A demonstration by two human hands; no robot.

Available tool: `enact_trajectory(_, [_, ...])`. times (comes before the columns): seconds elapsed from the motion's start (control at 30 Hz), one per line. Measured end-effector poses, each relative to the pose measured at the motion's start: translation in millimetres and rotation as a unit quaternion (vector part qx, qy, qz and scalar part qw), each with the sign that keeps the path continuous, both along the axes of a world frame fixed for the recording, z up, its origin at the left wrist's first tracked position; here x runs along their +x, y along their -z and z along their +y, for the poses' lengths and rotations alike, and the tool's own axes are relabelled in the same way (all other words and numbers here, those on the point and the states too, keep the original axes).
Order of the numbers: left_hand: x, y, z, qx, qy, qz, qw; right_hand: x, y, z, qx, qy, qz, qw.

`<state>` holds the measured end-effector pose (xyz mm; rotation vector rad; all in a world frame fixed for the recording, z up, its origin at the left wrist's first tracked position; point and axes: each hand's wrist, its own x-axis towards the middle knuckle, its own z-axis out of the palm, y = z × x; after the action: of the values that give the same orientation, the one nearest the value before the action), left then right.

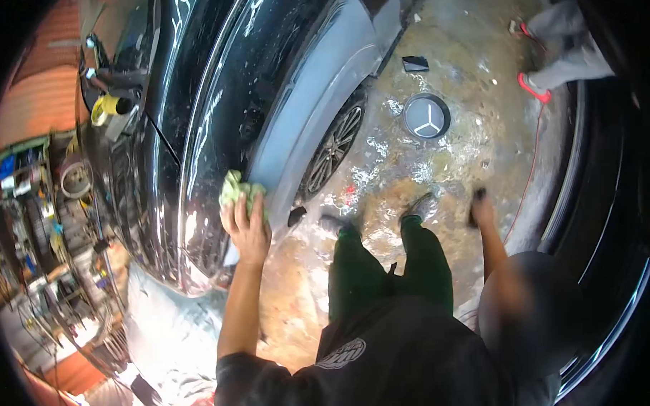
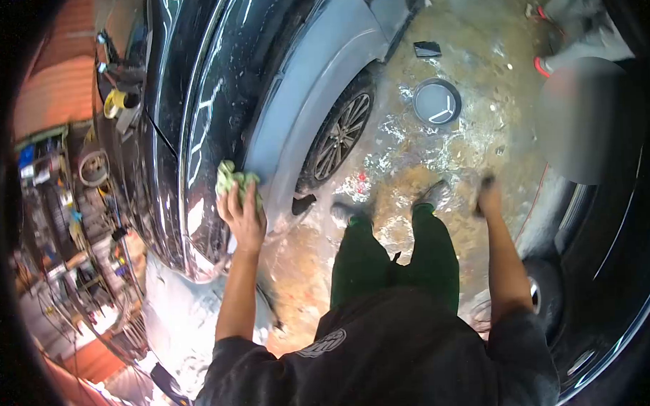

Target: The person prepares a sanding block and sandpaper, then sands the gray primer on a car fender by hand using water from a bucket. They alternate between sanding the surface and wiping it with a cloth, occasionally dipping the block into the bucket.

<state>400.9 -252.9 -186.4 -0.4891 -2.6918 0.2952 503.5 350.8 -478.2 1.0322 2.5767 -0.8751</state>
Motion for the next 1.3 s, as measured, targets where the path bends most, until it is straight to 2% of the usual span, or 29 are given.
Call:
enact_trajectory(0.03, [28.5, 13.2, -7.5, -0.009, -0.066, -0.049, 0.997, 94.2, 62.7, 55.6, 0.096, -0.092, 0.003, 0.991])
enact_trajectory(0.07, [47.6, 29.6, -15.8, 0.015, -0.091, -0.026, 0.995, 136.9, 18.8, 76.4, -0.010, -0.094, -0.135, 0.986])
enact_trajectory(0.1, [60.4, 38.2, -18.5, 0.037, -0.113, -0.002, 0.993, 163.1, -40.3, 71.1, -0.055, -0.018, -0.182, 0.982])
enact_trajectory(0.13, [57.2, 36.9, -11.9, 0.053, -0.126, 0.021, 0.990, 238.7, -7.8, 121.5, 0.009, -0.252, -0.247, 0.936])
enact_trajectory(0.17, [44.7, 38.2, -3.3, 0.071, -0.135, 0.046, 0.987, 275.8, -32.8, 111.3, 0.052, -0.142, -0.065, 0.986])
enact_trajectory(0.27, [10.2, 40.8, 27.8, 0.085, -0.155, 0.088, 0.980, 308.1, -77.7, 120.5, 0.091, -0.098, -0.327, 0.935])
enact_trajectory(0.3, [-9.6, 36.9, 43.5, 0.092, -0.146, 0.095, 0.980, 279.5, -106.5, 104.9, 0.038, 0.015, -0.329, 0.943])
enact_trajectory(0.37, [-53.4, 34.5, 78.7, 0.114, -0.135, 0.090, 0.980, 321.1, -53.1, 135.7, 0.022, -0.073, -0.281, 0.957])
enact_trajectory(0.47, [-133.1, 33.9, 138.1, 0.139, -0.074, 0.113, 0.981, 252.0, -53.0, 120.8, -0.050, 0.005, -0.168, 0.984])
enact_trajectory(0.5, [-160.7, 34.6, 156.5, 0.134, -0.044, 0.112, 0.984, 236.7, -38.7, 121.1, -0.076, 0.039, -0.091, 0.992])
enact_trajectory(0.53, [-189.6, 34.7, 175.3, 0.130, -0.014, 0.111, 0.985, 206.0, -54.0, 114.2, -0.062, 0.058, -0.146, 0.986])
enact_trajectory(0.67, [-306.5, 32.0, 257.4, 0.124, 0.132, 0.085, 0.980, 162.4, -58.9, 113.5, -0.106, 0.087, -0.054, 0.989])
enact_trajectory(0.77, [-363.5, 55.4, 307.4, 0.125, 0.199, 0.030, 0.971, 205.8, -51.1, 112.0, -0.112, 0.161, -0.059, 0.979])
enact_trajectory(0.83, [-387.8, 91.9, 328.7, 0.105, 0.230, -0.050, 0.966, 224.4, -72.7, 99.3, -0.146, 0.230, -0.082, 0.959])
enact_trajectory(0.9, [-390.8, 158.2, 344.7, 0.144, 0.186, -0.139, 0.962, 255.9, -77.2, 82.2, -0.152, 0.252, -0.102, 0.950])
enact_trajectory(0.93, [-386.5, 192.0, 351.4, 0.161, 0.161, -0.183, 0.956, 280.4, -73.9, 75.8, -0.154, 0.263, -0.111, 0.946])
enact_trajectory(0.97, [-375.3, 215.3, 363.2, 0.139, 0.141, -0.240, 0.950, 315.9, -57.1, 69.1, -0.172, 0.293, -0.179, 0.923])
enact_trajectory(1.03, [-336.3, 268.7, 388.9, 0.092, 0.105, -0.361, 0.922, 344.6, -63.8, 35.4, -0.217, 0.378, -0.192, 0.879])
enact_trajectory(1.13, [-288.5, 350.8, 422.8, 0.081, 0.136, -0.459, 0.874, 365.3, -71.8, -11.0, -0.218, 0.346, -0.318, 0.856])
enact_trajectory(1.23, [-264.6, 434.3, 455.8, 0.052, 0.110, -0.525, 0.842, 372.7, -66.4, -61.1, -0.247, 0.287, -0.372, 0.847])
enact_trajectory(1.3, [-264.9, 498.3, 471.1, 0.004, 0.100, -0.572, 0.814, 384.1, -49.6, -94.8, -0.305, 0.291, -0.351, 0.836])
